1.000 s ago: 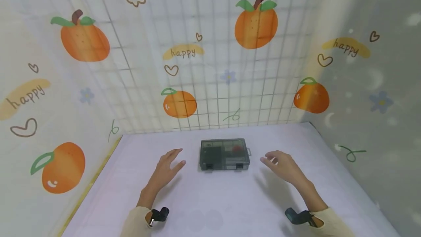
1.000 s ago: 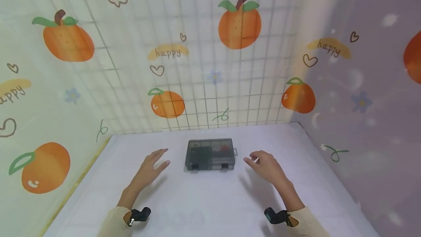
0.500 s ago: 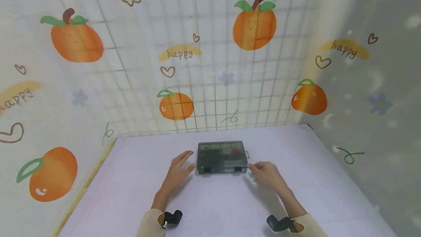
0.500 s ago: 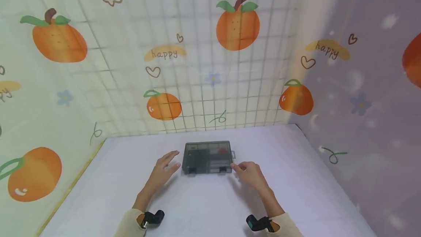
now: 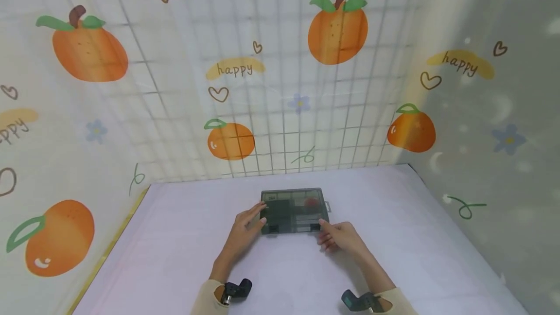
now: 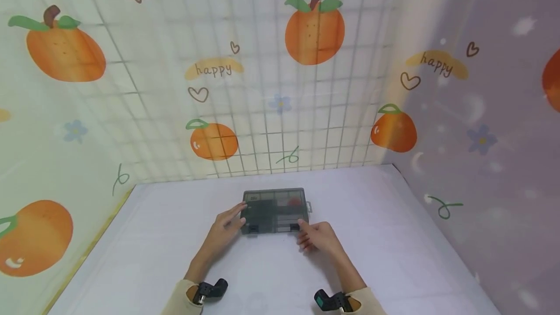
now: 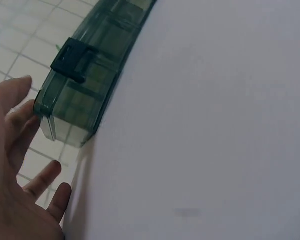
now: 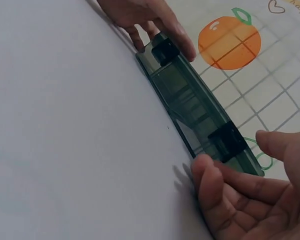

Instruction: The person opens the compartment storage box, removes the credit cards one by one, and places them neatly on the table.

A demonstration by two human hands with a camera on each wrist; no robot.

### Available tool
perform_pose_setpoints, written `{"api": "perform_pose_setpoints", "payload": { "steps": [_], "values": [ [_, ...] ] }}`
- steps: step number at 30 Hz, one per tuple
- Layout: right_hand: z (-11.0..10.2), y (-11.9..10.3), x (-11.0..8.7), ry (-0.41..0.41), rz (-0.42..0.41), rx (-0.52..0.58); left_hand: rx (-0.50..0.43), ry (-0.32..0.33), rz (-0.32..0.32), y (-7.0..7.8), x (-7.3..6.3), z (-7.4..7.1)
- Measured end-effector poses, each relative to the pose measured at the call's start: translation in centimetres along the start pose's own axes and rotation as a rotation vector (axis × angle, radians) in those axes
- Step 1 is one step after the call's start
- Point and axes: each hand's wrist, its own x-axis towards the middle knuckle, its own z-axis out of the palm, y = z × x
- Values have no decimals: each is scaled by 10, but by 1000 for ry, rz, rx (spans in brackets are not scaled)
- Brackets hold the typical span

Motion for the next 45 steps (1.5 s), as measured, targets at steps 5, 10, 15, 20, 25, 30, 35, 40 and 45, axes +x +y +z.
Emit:
{"api": "perform_pose_setpoints", "payload": {
  "steps": [5,10,15,20,25,30,35,40,45],
  "values": [
    [9,-3,1,-8,24,89,19,34,33,4,-1,1],
    [14,-9,1,17,42,161,16,73,71,3,1,-1],
    [11,-8,-2,9,69,229,-13,86,108,3,-1,2],
    [10,-3,-3,-8,104,284,-16,91,129,1,-6,6],
    [14,0,-2,35,72,183,-18,103,108,-2,-9,8],
    [8,-6,-11,115,18,-108,-15,79,79,-6,-10,10],
    [13,-14,-18,78,-56,-168,4,77,70,-9,-9,9],
    [43,-15,-13,-135,-99,31,-12,66,57,-8,-5,9],
    [72,-18,-1,-245,-68,262,-11,60,52,-7,-2,13]
  ]
}}
